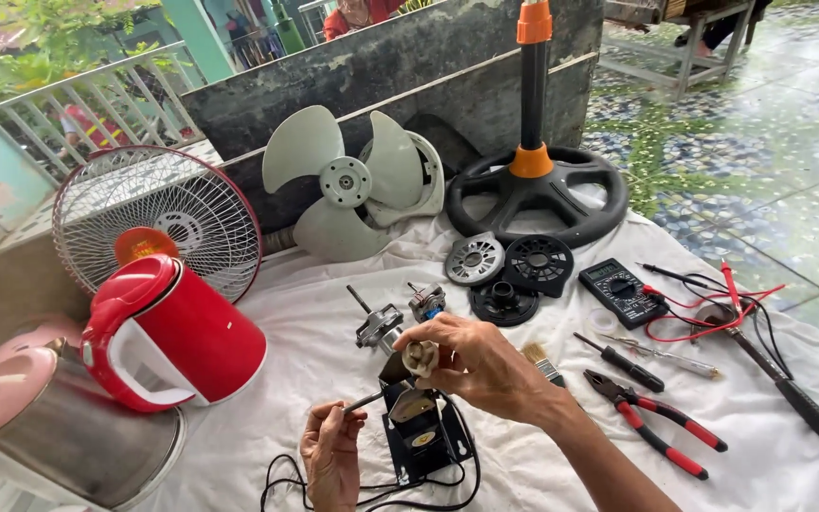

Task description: The person is repairing a small electric motor, likely from a fan or kettle. They use their hands to manipulate the motor's internal components, including the rotor and stator, and connect wires to it. Various tools and appliance parts are visible on the white sheet.

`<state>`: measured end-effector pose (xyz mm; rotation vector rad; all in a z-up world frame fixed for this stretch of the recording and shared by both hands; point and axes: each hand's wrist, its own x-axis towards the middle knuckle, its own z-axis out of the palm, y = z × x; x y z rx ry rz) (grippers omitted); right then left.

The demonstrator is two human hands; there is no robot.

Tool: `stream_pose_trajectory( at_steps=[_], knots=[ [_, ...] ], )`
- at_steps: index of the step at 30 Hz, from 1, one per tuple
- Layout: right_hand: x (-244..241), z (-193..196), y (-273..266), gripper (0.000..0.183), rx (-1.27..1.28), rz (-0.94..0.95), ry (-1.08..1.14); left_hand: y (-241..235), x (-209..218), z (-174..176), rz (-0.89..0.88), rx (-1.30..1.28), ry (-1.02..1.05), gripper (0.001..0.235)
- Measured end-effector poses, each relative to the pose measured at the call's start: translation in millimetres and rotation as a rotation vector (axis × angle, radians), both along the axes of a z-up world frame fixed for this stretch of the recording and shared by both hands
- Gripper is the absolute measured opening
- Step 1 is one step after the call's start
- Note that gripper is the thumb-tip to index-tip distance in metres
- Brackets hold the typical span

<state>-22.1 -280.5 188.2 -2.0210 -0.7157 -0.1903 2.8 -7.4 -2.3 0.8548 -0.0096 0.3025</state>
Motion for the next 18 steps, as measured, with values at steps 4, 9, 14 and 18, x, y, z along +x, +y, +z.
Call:
stream_pose_trajectory(
  at_steps=[4,9,14,18],
  knots=[
    [-10,16,0,0.045,0.070,-0.057,-0.096,-3,2,0,-0.005,-0.017,0.001,0.006],
    [-6,11,10,0.041,0.134,-0.142,-0.152,-1,-1,3,-0.028,-0.030,-0.022,0.006],
    [3,-4,21,0.047,0.139,-0.273,-0.160,2,1,-3,-0.034,-0.044,-0.039,0.009],
    [4,-4,24,0.047,0.180,-0.263,-0.089,1,-2,1,-0.034,-0.026,-0.025,0.008]
  ],
)
